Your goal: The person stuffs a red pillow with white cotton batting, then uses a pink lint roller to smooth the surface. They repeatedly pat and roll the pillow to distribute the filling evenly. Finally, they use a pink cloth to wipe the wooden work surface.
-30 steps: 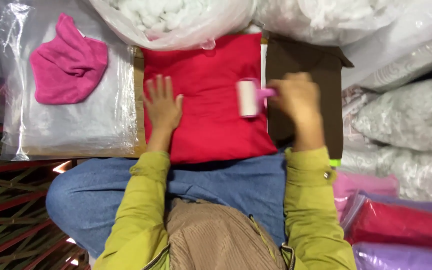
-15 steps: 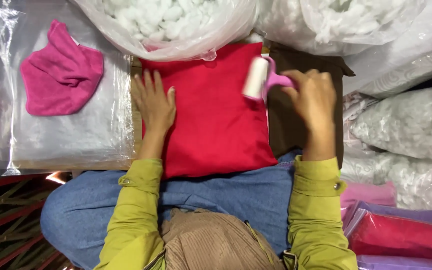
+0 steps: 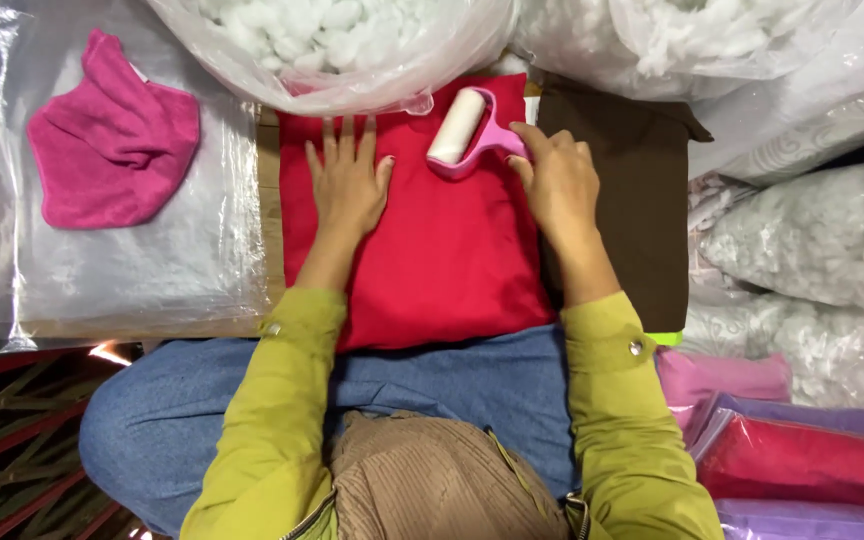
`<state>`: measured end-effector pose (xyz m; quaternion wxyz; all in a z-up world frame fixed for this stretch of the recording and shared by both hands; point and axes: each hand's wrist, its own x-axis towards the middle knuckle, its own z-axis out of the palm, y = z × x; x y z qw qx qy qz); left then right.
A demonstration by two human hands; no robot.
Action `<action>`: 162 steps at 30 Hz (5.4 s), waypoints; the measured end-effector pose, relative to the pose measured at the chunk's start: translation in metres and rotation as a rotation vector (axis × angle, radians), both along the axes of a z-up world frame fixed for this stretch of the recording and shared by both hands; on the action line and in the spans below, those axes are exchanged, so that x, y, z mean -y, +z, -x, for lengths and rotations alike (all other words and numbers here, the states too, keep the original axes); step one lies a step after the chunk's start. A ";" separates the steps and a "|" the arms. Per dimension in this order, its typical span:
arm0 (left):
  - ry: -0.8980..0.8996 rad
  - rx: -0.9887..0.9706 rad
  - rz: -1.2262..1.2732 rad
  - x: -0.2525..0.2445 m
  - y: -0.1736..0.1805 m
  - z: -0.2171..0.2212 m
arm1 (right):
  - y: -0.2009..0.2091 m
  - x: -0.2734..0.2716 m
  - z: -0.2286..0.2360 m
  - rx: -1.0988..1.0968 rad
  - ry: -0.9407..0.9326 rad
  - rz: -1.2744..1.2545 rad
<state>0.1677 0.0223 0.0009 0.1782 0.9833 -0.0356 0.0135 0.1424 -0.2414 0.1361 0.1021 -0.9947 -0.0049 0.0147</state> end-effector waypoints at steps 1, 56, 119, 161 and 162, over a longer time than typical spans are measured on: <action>0.002 -0.002 0.001 -0.008 -0.008 0.001 | -0.002 0.013 0.001 -0.002 0.002 0.001; 0.149 0.030 0.059 0.008 0.005 0.070 | 0.027 0.029 0.039 -0.031 0.342 -0.096; 0.186 0.055 -0.055 -0.020 -0.020 0.157 | 0.039 0.108 0.114 -0.247 0.247 0.271; -0.132 -0.138 -0.067 -0.030 -0.007 0.025 | -0.003 0.073 0.003 0.069 0.060 0.177; -0.035 -0.174 -0.101 -0.042 -0.011 0.023 | 0.006 0.095 0.009 0.100 -0.005 0.247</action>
